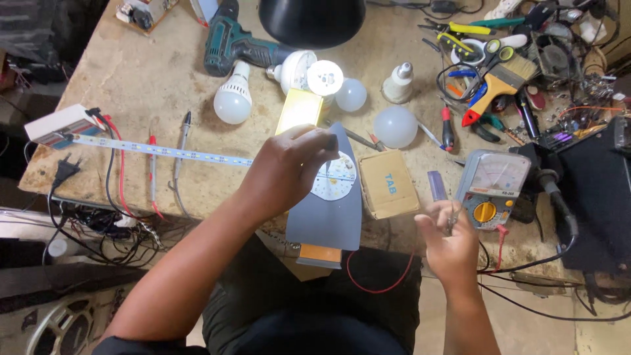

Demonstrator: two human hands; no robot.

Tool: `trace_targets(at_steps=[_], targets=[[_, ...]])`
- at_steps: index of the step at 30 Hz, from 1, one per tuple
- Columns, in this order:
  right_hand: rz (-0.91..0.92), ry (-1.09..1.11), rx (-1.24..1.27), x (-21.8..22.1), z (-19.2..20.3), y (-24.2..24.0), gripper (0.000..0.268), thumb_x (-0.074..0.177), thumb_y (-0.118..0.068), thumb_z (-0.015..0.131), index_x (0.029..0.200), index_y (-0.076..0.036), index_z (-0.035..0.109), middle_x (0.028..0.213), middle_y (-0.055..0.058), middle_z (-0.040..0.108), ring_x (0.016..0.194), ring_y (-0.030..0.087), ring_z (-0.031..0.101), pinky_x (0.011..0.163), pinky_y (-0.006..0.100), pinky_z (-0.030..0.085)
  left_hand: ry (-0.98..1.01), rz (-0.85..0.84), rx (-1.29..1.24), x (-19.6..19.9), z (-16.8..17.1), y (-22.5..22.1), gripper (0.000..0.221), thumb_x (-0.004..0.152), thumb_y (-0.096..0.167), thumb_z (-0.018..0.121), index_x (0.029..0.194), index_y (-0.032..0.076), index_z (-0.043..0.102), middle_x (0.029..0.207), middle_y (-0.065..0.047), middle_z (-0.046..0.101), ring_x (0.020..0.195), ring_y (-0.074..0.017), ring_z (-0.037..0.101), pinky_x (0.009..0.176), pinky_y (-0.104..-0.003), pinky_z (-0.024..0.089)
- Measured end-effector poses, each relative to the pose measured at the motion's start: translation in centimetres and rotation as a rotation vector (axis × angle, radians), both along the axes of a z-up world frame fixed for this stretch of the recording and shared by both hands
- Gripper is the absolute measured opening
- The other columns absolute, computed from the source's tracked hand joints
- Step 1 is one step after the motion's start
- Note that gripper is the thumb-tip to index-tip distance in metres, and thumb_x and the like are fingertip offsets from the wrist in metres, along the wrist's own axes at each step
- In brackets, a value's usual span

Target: Measuring and aligning LED strips with a circular LED board on a repair bench.

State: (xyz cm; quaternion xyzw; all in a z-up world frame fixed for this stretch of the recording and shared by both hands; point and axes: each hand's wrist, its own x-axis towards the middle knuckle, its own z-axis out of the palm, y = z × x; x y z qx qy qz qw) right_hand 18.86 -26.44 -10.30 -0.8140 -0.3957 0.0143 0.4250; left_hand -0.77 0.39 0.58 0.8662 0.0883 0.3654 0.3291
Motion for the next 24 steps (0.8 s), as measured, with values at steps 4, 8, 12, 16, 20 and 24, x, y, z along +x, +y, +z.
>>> trace_targets(at_steps=[4, 8, 12, 16, 20, 24], targets=[[-0.099, 0.154, 0.191, 0.7, -4.8, -0.6, 0.035, 0.114, -0.033, 0.055, 0.092, -0.007, 0.059, 0.074, 0.006, 0.050, 0.079, 0.022, 0.057, 0.085, 0.039, 0.049, 0.040, -0.010, -0.037, 0.0, -0.3, 0.1, 0.012, 0.099, 0.001, 0.062, 0.101, 0.006, 0.073, 0.084, -0.018, 0.069, 0.069, -0.0375, 0.074, 0.063, -0.043, 0.064], [-0.258, 0.201, 0.118, 0.0, -7.0, 0.1, 0.046, 0.117, -0.043, 0.048, 0.111, 0.000, 0.062, 0.098, 0.025, 0.067, 0.104, 0.038, 0.065, 0.099, 0.055, 0.046, 0.040, -0.008, -0.059, -0.1, -0.4, 0.1, 0.012, 0.099, 0.001, 0.062, 0.103, 0.005, 0.073, 0.085, -0.018, 0.070, 0.071, -0.0378, 0.075, 0.063, -0.044, 0.064], [-0.190, 0.152, 0.234, -2.0, -5.9, 2.0, 0.031, 0.117, -0.028, 0.046, 0.100, -0.004, 0.053, 0.088, 0.015, 0.057, 0.093, 0.021, 0.054, 0.094, 0.042, 0.045, 0.035, -0.012, -0.052, -0.2, -0.7, 0.3, 0.013, 0.097, -0.002, 0.064, 0.104, 0.004, 0.074, 0.085, -0.019, 0.071, 0.071, -0.0376, 0.076, 0.064, -0.043, 0.065], [-0.194, 0.165, 0.249, -2.9, -4.8, 2.9, 0.026, 0.115, -0.028, 0.045, 0.103, -0.007, 0.051, 0.088, 0.007, 0.051, 0.088, 0.017, 0.051, 0.084, 0.035, 0.044, 0.060, -0.020, -0.017, -0.1, -0.5, 0.1, 0.008, 0.100, 0.003, 0.061, 0.104, 0.005, 0.067, 0.087, -0.017, 0.068, 0.070, -0.0365, 0.066, 0.061, -0.044, 0.054], [-0.189, 0.146, 0.244, -3.7, -3.6, 3.4, 0.027, 0.116, -0.026, 0.045, 0.105, -0.004, 0.056, 0.085, 0.017, 0.056, 0.089, 0.022, 0.053, 0.090, 0.042, 0.045, 0.058, -0.006, -0.032, 0.0, -0.2, -0.1, 0.016, 0.096, -0.005, 0.064, 0.104, 0.004, 0.074, 0.086, -0.022, 0.071, 0.072, -0.0379, 0.076, 0.066, -0.044, 0.065], [-0.186, 0.153, 0.261, -3.2, -4.8, 3.1, 0.026, 0.115, -0.025, 0.045, 0.108, -0.003, 0.057, 0.087, 0.019, 0.060, 0.091, 0.020, 0.054, 0.090, 0.045, 0.047, 0.064, -0.005, -0.036, 0.1, 0.3, 0.0, 0.017, 0.096, -0.006, 0.064, 0.105, 0.003, 0.074, 0.087, -0.022, 0.071, 0.072, -0.0382, 0.076, 0.066, -0.044, 0.065]])
